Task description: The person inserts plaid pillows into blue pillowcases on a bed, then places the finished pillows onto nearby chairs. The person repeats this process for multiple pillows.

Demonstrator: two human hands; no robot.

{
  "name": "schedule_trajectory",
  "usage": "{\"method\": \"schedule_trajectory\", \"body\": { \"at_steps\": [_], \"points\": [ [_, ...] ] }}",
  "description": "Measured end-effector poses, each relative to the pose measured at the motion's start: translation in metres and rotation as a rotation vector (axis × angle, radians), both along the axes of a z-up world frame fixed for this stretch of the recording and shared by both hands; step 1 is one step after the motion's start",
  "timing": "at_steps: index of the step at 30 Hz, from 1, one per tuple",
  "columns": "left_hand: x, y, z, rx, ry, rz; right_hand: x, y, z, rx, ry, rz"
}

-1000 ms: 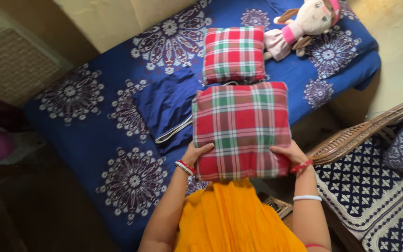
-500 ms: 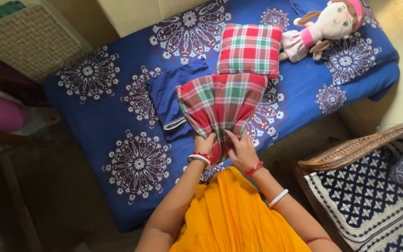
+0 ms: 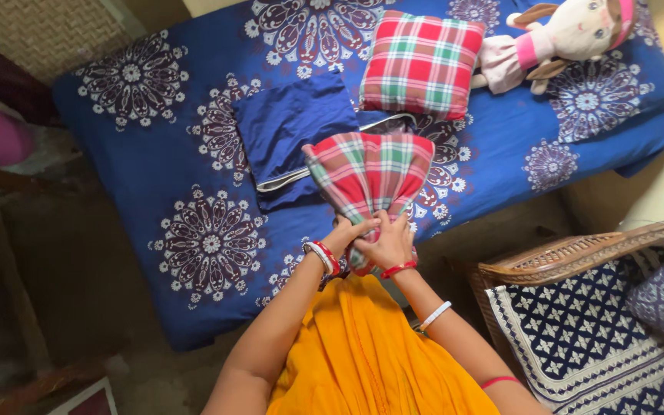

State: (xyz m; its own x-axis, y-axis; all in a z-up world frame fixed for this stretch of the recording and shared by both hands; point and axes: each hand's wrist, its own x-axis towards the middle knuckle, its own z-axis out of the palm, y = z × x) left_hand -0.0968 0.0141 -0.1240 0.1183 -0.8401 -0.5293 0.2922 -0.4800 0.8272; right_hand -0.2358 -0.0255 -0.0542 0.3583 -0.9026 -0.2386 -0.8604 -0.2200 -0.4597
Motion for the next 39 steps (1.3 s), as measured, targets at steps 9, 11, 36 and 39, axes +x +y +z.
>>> {"method": "schedule_trajectory", "body": {
  "at_steps": [9,11,36,39],
  "points": [
    [0.065,0.001,-0.122,0.033,-0.260,-0.050,-0.015,-0.047,-0.049,-0.028,-0.118,-0.086],
    [0.096,-0.005,-0.145,-0.047,-0.472,-0.003,-0.013,-0.051,-0.045,0.005,-0.079,-0.089],
    [0.284,-0.072,-0.189,-0.167,-1.093,-0.028,0.117,-0.082,-0.046,0.504,-0.123,0.456],
    [0.299,-0.073,-0.162,-0.198,-1.041,-0.092,0.135,-0.100,-0.057,0.528,-0.171,0.478]
  ]
}}
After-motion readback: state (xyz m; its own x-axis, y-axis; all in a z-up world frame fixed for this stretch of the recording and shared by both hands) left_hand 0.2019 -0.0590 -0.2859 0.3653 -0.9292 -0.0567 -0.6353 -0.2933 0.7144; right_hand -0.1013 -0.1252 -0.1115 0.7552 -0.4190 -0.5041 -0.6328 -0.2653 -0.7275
